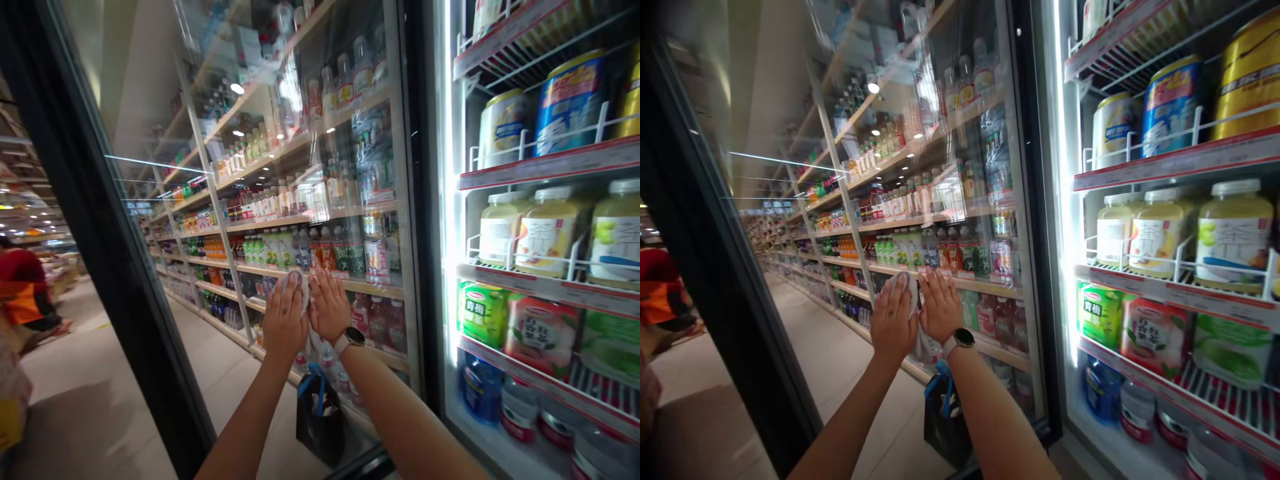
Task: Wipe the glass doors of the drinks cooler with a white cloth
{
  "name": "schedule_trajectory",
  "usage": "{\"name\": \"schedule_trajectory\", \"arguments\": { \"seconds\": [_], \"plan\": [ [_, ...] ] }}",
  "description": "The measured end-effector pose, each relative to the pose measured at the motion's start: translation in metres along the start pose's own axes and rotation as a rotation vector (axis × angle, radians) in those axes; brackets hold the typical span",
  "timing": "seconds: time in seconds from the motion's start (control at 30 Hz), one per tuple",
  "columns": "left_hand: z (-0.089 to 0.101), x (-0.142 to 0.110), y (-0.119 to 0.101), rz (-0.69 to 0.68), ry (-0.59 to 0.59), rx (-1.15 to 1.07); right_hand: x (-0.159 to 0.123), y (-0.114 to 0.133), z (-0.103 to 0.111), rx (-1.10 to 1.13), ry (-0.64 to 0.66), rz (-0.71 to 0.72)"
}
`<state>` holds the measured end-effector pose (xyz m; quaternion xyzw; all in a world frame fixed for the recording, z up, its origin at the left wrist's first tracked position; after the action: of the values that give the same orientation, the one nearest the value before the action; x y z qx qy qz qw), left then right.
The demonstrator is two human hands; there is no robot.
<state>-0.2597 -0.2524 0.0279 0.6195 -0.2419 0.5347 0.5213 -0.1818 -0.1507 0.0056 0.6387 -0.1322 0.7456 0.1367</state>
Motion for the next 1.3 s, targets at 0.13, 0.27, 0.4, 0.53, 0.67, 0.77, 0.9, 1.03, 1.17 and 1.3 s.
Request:
{"name": "schedule_trajectory", "arguments": {
  "seconds": [0.13,0.27,0.4,0.53,0.67,0.77,0.9,1.03,1.17,1.3],
  "plan": [
    [0.007,-0.059,-0.013,-0.027,0.056,-0.028,0.001,0.0,-0.001,-0.003,-0.005,0.0],
    [0.014,-0.091,-0.013,-0.099,0.128,-0.115,0.001,0.001,0.0,0.001,-0.02,0.003],
    [0.018,-0.046,0.008,-0.129,0.138,-0.067,0.002,0.001,0.0,-0.004,-0.021,0.013],
    [0.017,0.024,0.027,0.025,0.048,0.02,0.002,0.001,0.001,-0.01,-0.01,0.01],
    [0.011,0.03,0.02,0.066,-0.025,0.037,0.002,0.0,0.002,0.0,-0.006,0.006],
    [0.009,-0.006,0.005,0.022,-0.022,0.036,0.001,0.0,0.002,0.002,-0.001,0.005],
    [0.013,-0.069,-0.012,-0.038,0.03,0.015,0.001,-0.001,0.002,-0.008,-0.001,0.001],
    [0.019,-0.101,-0.019,-0.078,0.079,-0.014,0.001,-0.002,0.002,-0.026,-0.003,0.003],
    [0.02,-0.068,-0.012,-0.078,0.129,-0.027,0.002,-0.001,0.002,-0.011,-0.018,0.006],
    [0.016,-0.004,0.0,0.01,0.139,0.009,0.002,0.0,0.002,0.014,-0.014,-0.003]
  ]
}}
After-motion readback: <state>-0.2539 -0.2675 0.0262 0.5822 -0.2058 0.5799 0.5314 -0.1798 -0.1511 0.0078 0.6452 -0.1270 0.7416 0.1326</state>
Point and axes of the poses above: each hand's wrist, its own x-axis towards the middle knuckle, its own z-axis out of the back of the hand, y = z × x, the point moved 1 cm from there along x, towards the middle knuckle, and after that the axes turned 1 degree about -z, right-handed, at the moved point
